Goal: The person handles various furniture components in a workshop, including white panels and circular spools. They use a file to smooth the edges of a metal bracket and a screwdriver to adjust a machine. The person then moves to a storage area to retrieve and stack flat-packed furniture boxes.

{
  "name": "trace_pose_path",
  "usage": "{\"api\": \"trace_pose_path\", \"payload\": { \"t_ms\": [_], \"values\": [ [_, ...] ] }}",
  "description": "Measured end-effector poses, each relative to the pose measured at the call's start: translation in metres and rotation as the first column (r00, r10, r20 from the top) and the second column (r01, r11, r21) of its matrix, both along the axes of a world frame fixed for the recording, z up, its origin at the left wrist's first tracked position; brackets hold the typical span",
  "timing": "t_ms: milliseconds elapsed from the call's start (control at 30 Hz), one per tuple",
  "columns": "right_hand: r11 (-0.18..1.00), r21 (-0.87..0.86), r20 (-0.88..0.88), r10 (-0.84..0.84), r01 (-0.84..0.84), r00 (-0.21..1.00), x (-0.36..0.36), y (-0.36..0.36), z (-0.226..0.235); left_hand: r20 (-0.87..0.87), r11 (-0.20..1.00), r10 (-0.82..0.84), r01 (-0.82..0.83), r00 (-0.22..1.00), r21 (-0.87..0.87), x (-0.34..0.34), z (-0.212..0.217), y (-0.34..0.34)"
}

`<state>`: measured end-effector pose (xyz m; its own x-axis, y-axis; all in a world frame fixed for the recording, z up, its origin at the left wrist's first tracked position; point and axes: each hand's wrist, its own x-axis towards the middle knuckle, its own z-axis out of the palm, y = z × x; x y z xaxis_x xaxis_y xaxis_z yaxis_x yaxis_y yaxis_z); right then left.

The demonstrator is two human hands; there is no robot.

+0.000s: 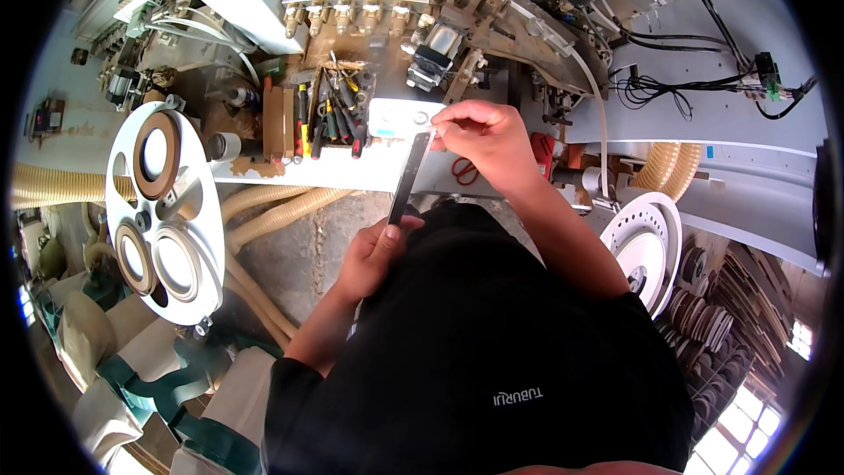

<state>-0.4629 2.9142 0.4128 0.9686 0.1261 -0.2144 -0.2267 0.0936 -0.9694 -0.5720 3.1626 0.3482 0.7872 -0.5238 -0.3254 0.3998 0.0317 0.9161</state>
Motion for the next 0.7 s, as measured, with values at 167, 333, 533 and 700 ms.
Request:
{"api": "trace_pose_path", "payload": {
  "t_ms": [167, 333, 533, 700],
  "values": [
    [0.999, 0.002, 0.053, 0.041, -0.041, 0.998, -0.001, -0.005, 0.005, -0.069, 1.000, -0.010, 0.009, 0.998, -0.018, 0.005, 0.000, 0.001],
    [0.997, -0.074, 0.076, 0.034, -0.028, 0.997, 0.000, -0.001, 0.003, -0.133, 0.999, -0.003, -0.002, 0.991, -0.033, 0.007, 0.005, 0.001],
    [1.000, 0.018, -0.006, 0.020, -0.020, 1.000, -0.002, -0.008, 0.003, -0.244, 0.978, -0.087, 0.036, 0.966, -0.208, 0.009, 0.012, 0.005],
    [0.982, -0.169, 0.175, 0.115, -0.086, 0.978, -0.002, -0.009, 0.008, -0.299, 0.965, -0.137, 0.059, 0.944, -0.257, 0.014, 0.011, 0.012]
  ]
}}
